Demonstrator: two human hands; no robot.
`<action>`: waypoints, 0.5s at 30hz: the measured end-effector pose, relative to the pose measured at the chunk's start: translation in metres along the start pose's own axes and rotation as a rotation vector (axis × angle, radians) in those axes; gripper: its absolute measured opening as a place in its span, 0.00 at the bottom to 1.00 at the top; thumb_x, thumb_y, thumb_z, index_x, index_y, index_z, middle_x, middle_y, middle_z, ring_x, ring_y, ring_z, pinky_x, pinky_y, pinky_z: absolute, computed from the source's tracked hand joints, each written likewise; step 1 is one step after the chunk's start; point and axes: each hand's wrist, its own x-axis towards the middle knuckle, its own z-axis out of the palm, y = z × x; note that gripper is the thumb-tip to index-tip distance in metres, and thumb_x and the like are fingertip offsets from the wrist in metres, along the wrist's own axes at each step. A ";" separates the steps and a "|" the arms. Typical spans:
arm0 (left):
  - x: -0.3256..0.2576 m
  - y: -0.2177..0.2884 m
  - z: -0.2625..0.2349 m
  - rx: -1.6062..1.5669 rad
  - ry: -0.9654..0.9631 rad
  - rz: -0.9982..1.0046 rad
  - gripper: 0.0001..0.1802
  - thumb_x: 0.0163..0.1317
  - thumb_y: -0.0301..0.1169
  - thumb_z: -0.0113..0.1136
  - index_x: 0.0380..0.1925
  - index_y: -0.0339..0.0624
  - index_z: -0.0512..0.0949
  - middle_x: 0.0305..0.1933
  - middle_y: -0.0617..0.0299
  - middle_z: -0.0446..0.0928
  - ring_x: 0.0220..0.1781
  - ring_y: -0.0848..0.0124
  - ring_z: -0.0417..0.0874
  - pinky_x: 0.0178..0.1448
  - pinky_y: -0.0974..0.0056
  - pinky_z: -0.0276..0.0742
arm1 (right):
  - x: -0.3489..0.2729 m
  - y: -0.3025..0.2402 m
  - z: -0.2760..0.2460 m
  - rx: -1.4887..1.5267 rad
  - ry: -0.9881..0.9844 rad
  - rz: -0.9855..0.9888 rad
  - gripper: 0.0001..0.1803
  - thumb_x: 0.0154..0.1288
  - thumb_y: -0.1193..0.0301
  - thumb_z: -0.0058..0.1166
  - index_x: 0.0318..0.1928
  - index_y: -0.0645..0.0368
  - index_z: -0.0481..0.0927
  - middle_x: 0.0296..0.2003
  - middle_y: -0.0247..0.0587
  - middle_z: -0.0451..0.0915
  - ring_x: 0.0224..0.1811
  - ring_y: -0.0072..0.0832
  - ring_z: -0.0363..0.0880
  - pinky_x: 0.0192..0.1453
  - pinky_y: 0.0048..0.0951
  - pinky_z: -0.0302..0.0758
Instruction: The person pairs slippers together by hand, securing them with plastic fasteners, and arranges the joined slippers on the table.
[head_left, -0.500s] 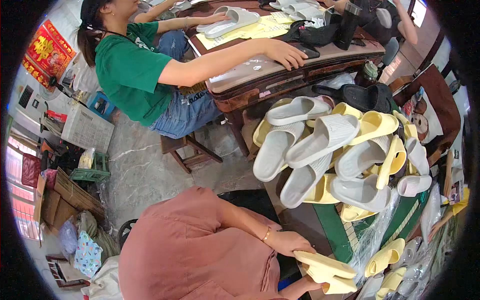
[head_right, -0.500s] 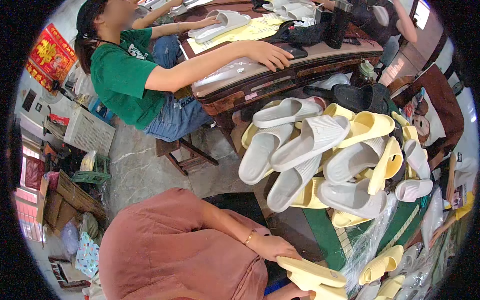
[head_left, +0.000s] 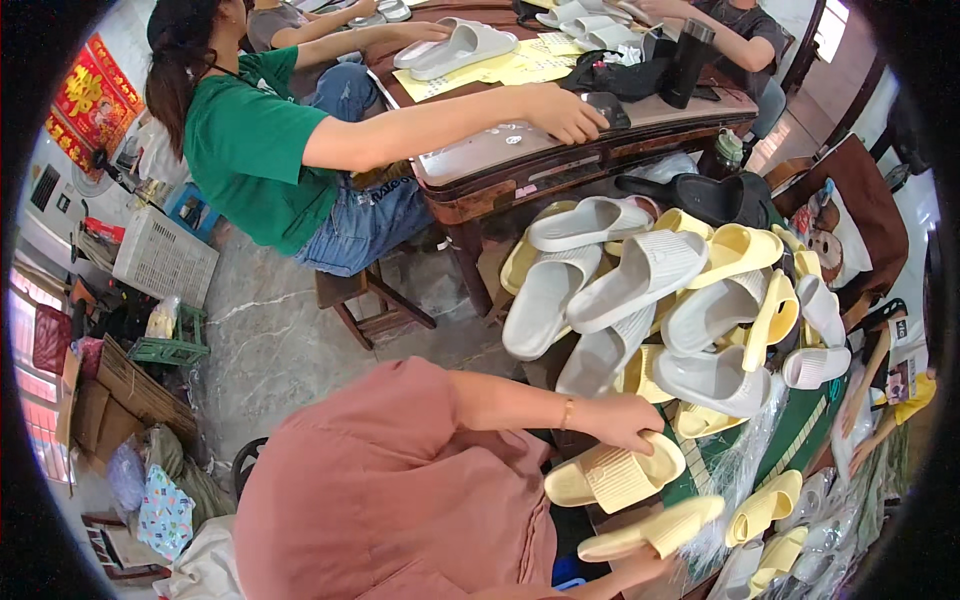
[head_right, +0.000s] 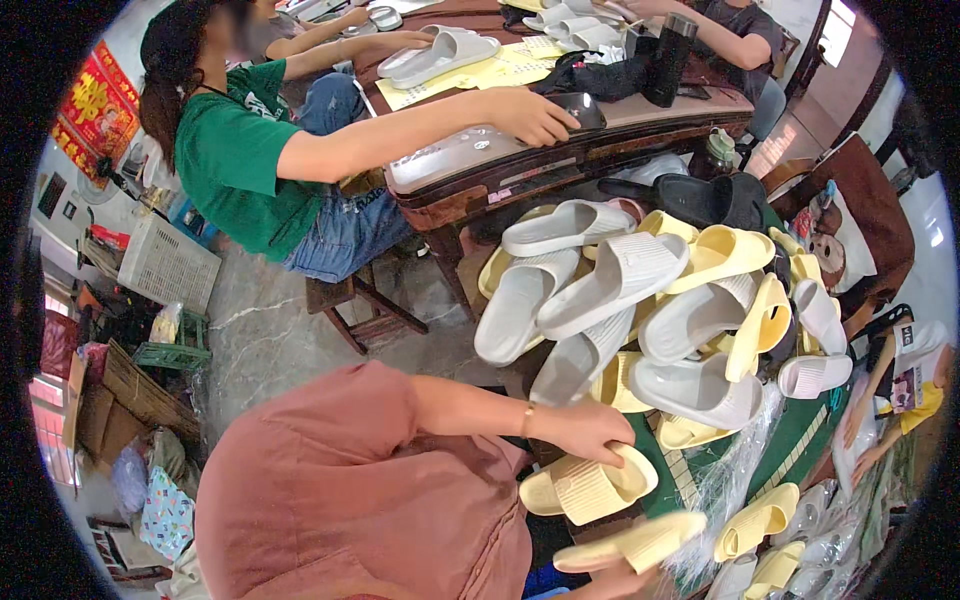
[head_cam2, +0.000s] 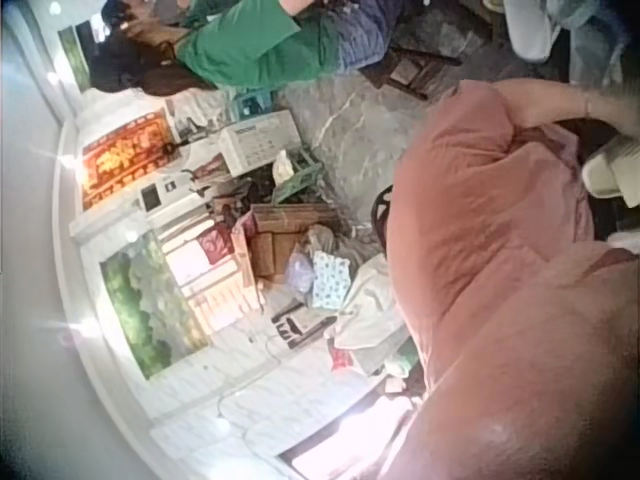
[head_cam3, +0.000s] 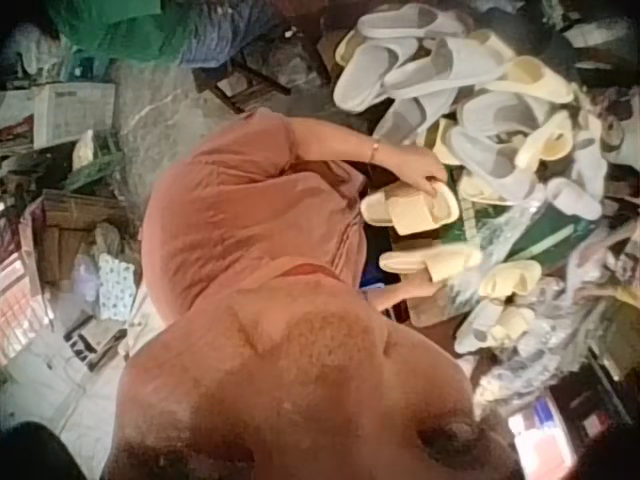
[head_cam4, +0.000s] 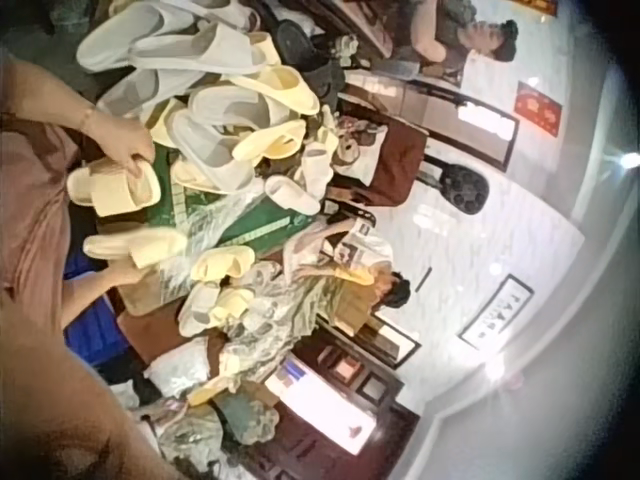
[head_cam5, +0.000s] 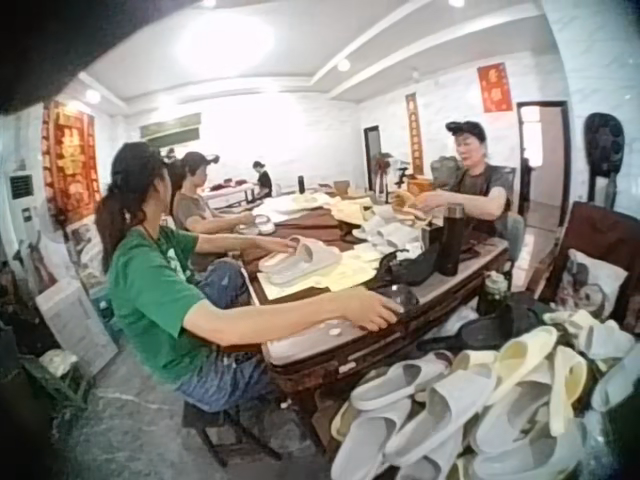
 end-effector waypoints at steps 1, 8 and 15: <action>0.002 -0.002 0.005 0.025 -0.040 -0.085 0.18 0.52 0.41 0.63 0.30 0.36 0.76 0.28 0.51 0.75 0.34 0.54 0.77 0.38 0.55 0.71 | 0.005 -0.012 0.015 -0.093 -0.062 0.090 0.23 0.62 0.69 0.51 0.56 0.65 0.70 0.47 0.59 0.76 0.48 0.51 0.76 0.52 0.41 0.71; -0.018 -0.031 0.057 -0.007 -0.043 -0.294 0.39 0.50 0.42 0.65 0.59 0.35 0.62 0.55 0.44 0.68 0.55 0.50 0.70 0.59 0.54 0.67 | -0.018 -0.026 0.050 0.061 -0.254 0.218 0.25 0.60 0.74 0.49 0.58 0.70 0.66 0.48 0.60 0.74 0.48 0.48 0.76 0.47 0.38 0.74; -0.066 -0.027 0.078 0.212 0.004 -0.181 0.48 0.42 0.34 0.68 0.64 0.37 0.56 0.68 0.39 0.52 0.61 0.45 0.63 0.64 0.52 0.63 | -0.023 -0.057 0.053 -0.030 -0.292 0.177 0.30 0.55 0.80 0.51 0.60 0.71 0.61 0.47 0.58 0.73 0.45 0.42 0.75 0.51 0.36 0.72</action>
